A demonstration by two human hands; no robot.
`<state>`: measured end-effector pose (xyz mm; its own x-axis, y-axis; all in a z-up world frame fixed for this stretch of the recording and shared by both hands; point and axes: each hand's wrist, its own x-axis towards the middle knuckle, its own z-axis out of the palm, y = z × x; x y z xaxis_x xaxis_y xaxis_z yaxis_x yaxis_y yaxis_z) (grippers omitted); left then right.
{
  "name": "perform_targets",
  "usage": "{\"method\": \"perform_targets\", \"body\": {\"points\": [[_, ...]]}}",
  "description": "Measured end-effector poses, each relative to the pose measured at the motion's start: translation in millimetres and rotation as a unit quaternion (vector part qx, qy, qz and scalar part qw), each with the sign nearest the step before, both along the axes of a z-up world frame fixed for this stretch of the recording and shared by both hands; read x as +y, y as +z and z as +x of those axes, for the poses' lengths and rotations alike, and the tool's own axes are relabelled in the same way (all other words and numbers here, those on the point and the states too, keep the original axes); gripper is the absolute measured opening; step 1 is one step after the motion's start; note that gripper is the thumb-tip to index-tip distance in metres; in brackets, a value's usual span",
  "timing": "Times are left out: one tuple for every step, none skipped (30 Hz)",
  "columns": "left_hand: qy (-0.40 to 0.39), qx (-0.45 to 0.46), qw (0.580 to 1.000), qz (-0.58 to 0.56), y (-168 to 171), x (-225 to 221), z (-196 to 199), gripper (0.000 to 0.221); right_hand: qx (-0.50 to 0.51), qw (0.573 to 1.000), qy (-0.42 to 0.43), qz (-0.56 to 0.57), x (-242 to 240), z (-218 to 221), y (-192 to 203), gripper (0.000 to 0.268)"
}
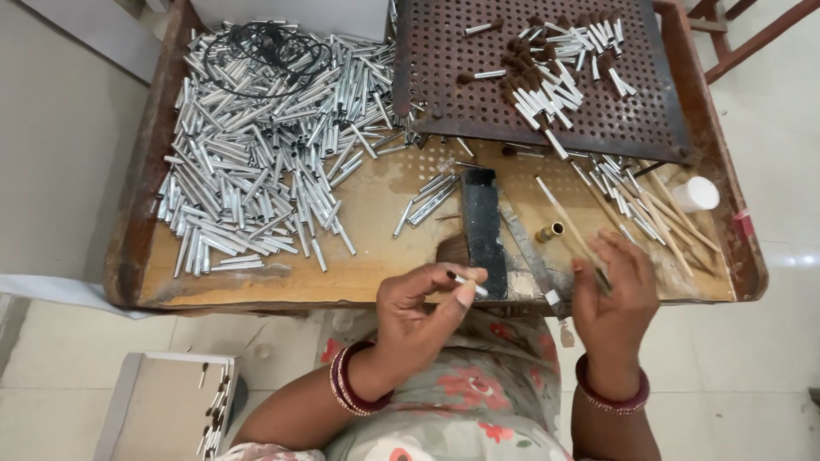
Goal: Assembling metal ferrules onto wooden sticks for brush manufacturing.
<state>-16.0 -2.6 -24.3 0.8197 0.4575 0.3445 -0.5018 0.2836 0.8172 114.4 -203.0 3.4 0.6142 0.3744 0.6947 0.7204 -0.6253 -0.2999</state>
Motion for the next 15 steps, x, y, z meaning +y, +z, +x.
{"method": "perform_targets", "body": {"points": [[-0.004,-0.003,1.0,-0.002,4.1,-1.9,1.3,0.012,-0.003,1.0,-0.004,-0.002,2.6,-8.3,-1.9,0.019],[-0.015,-0.016,0.999,0.025,7.8,-4.3,3.3,0.01,0.063,0.992,0.096,0.059,4.8,-15.8,-4.5,0.024],[-0.028,-0.025,0.998,0.05,10.7,-8.2,3.1,0.009,0.132,0.965,0.193,0.12,4.9,-26.3,-8.4,0.03],[-0.035,-0.024,0.998,0.046,15.5,-9.9,2.4,0.009,0.132,0.966,0.186,0.118,3.8,-31.5,-12.3,0.03],[-0.033,-0.031,0.994,0.098,20.2,-10.9,1.4,0.01,0.141,0.953,0.232,0.134,3.0,-37.8,-16.6,0.029],[-0.031,-0.039,0.988,0.148,25.1,-11.8,0.3,0.01,0.148,0.938,0.277,0.15,2.3,-44.1,-20.8,0.029],[-0.037,-0.04,0.987,0.148,25.2,-14.7,0.7,0.01,0.148,0.939,0.271,0.151,3.1,-45.5,-21.3,0.029],[-0.03,-0.044,0.985,0.166,25.3,-17.4,0.5,0.013,0.126,0.944,0.265,0.149,4.1,-47.2,-21.7,0.027],[-0.02,-0.047,0.982,0.183,25.2,-19.7,-0.9,0.015,0.106,0.948,0.261,0.147,6.0,-49.2,-22.7,0.025],[-0.023,-0.046,0.982,0.184,24.5,-20.4,-2.1,0.015,0.107,0.949,0.258,0.148,5.3,-49.7,-21.4,0.025],[-0.028,-0.033,0.984,0.171,24.1,-21.0,-4.5,0.016,0.106,0.948,0.26,0.152,4.9,-50.8,-20.1,0.025],[-0.033,-0.019,0.987,0.158,23.7,-21.3,-7.2,0.018,0.105,0.947,0.261,0.156,4.9,-52.2,-18.8,0.025],[-0.033,-0.017,0.987,0.159,23.2,-21.7,-7.7,0.018,0.107,0.946,0.261,0.157,3.6,-52.9,-19.5,0.025],[-0.047,-0.011,0.989,0.142,22.8,-21.8,-8.3,0.018,0.118,0.942,0.272,0.158,2.6,-53.9,-20.1,0.025],[-0.061,-0.005,0.99,0.124,22.3,-22.1,-8.9,0.019,0.129,0.937,0.283,0.159,1.4,-54.4,-20.4,0.025]]}}
